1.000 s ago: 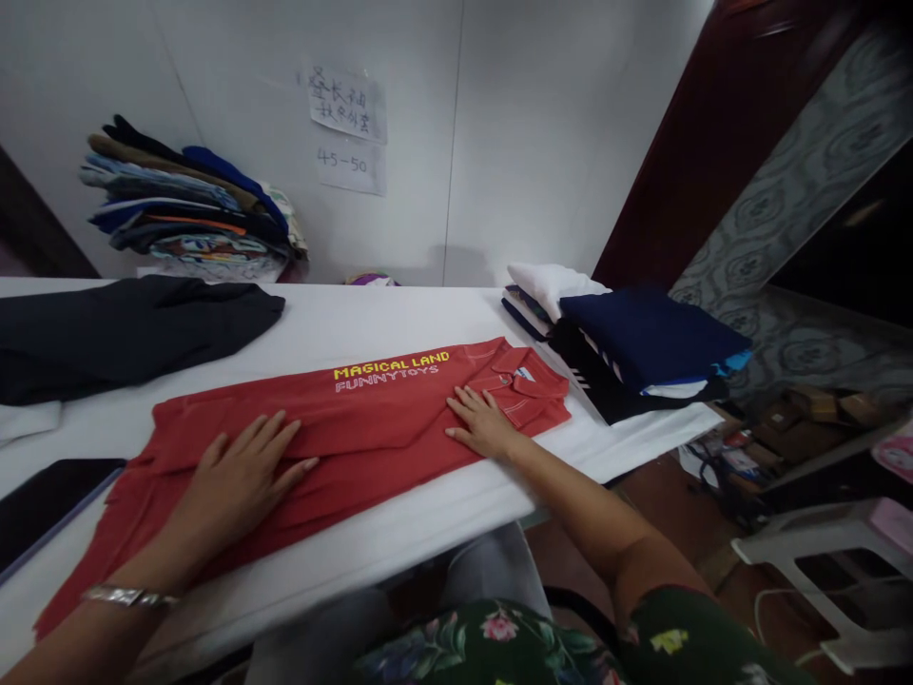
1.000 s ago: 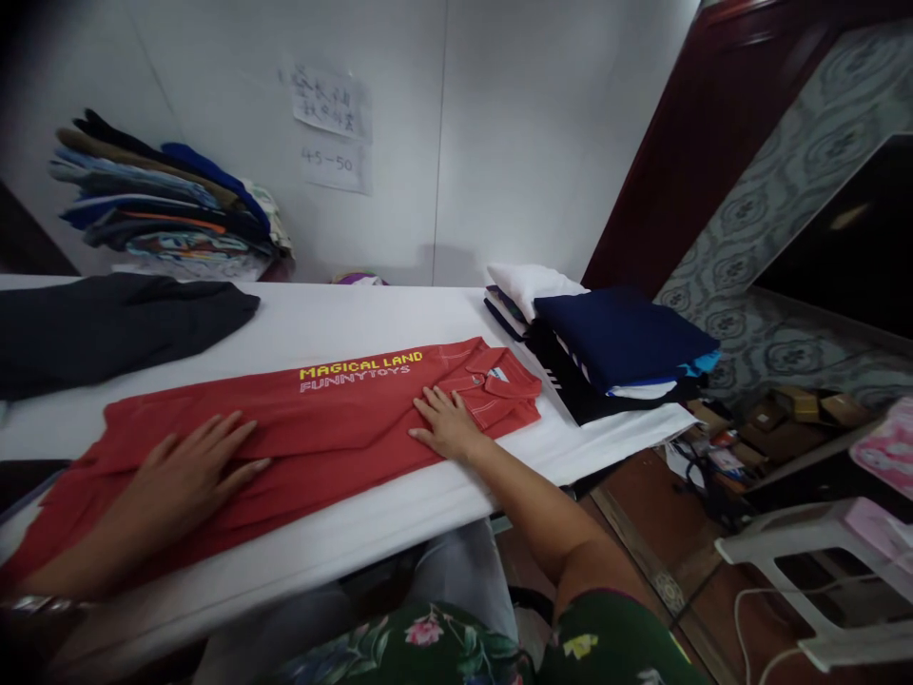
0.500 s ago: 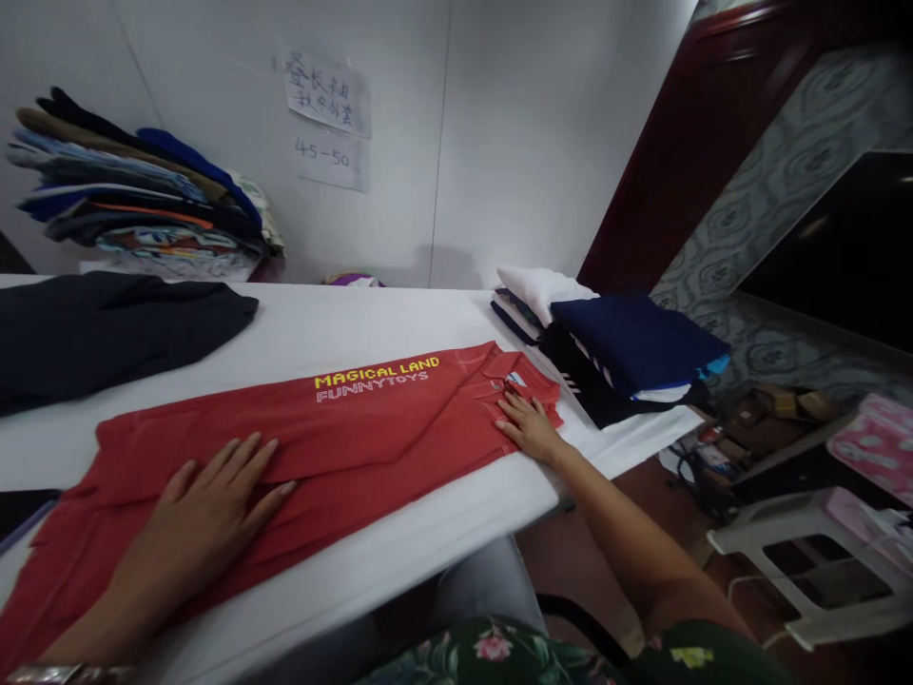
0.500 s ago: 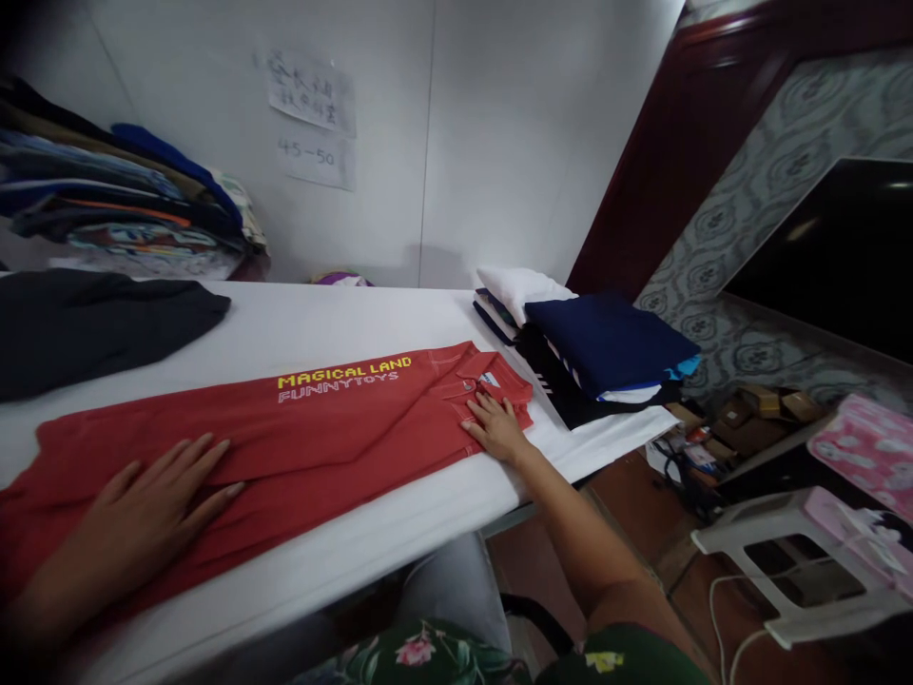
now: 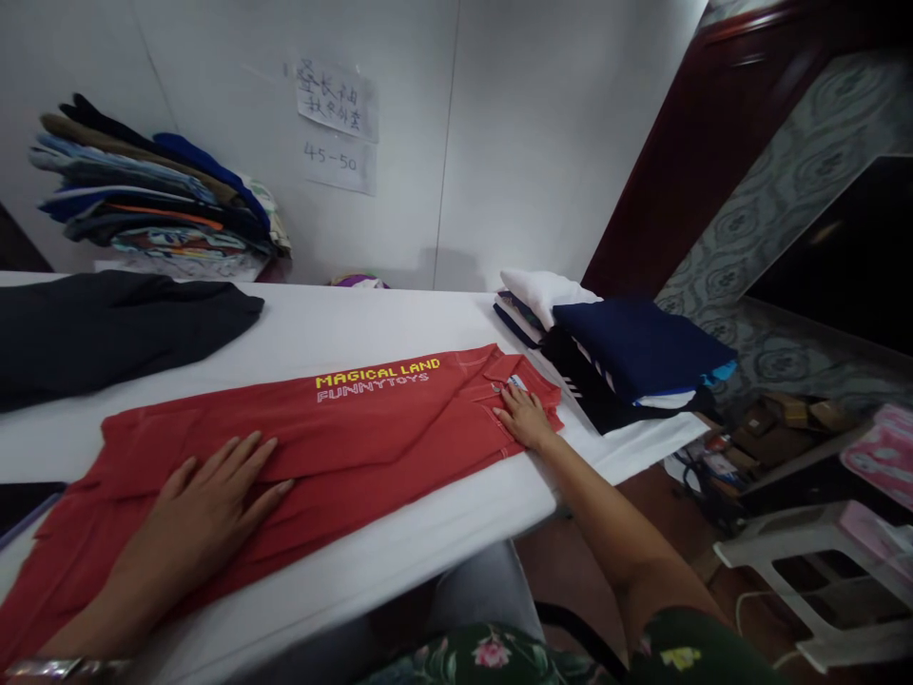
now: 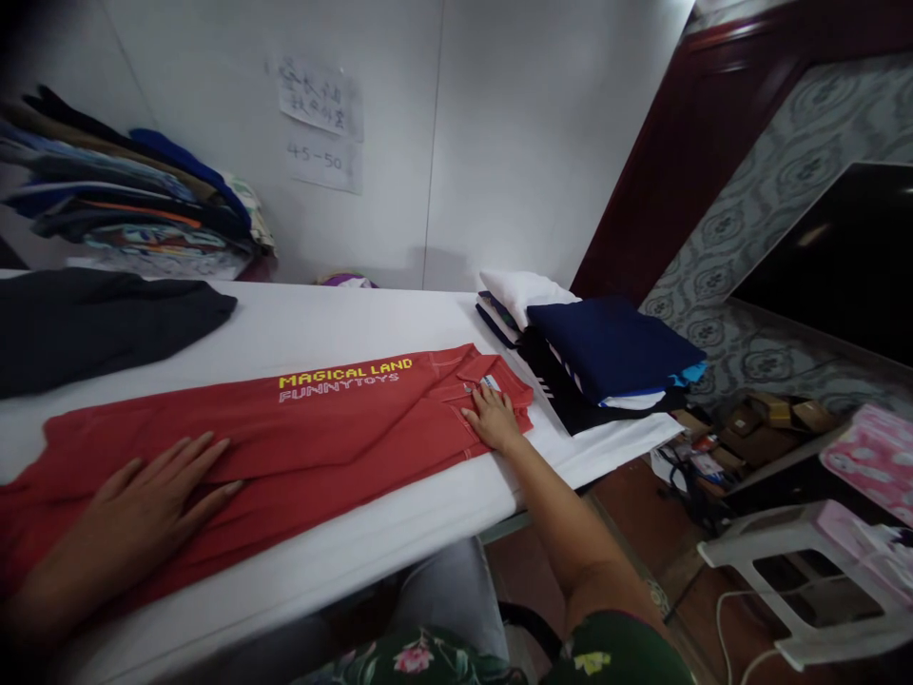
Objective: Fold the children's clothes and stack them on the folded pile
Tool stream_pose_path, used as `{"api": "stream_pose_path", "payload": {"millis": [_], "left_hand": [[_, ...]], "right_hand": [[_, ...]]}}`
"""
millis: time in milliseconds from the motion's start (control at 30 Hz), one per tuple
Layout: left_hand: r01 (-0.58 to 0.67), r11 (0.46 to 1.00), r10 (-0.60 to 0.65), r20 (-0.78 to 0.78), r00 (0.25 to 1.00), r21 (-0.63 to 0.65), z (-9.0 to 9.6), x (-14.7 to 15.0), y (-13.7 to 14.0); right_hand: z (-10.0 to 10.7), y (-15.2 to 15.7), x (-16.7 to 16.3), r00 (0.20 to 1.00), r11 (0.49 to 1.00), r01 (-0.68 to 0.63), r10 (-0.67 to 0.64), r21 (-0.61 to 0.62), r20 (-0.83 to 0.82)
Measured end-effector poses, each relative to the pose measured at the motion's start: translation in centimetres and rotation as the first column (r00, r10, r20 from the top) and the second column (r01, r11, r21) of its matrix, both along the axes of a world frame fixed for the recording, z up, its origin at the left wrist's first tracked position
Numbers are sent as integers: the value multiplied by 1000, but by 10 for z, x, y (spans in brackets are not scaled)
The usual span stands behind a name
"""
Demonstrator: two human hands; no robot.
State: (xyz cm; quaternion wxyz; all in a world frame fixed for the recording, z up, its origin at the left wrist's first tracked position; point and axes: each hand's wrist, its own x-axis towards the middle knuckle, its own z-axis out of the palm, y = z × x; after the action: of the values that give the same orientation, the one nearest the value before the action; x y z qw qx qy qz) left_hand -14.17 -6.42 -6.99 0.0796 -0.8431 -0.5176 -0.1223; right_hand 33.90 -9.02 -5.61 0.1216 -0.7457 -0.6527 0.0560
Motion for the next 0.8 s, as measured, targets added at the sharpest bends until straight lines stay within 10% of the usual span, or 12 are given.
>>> {"api": "stream_pose_path", "payload": {"millis": [533, 800], "left_hand": [[-27, 997, 29, -24, 999, 69, -1, 1, 0], [-50, 999, 50, 15, 999, -3, 7, 5, -3]], "right_hand": [[32, 58, -64, 986, 988, -157, 158, 8, -58], [11, 85, -91, 976, 966, -217, 213, -139, -43]]}}
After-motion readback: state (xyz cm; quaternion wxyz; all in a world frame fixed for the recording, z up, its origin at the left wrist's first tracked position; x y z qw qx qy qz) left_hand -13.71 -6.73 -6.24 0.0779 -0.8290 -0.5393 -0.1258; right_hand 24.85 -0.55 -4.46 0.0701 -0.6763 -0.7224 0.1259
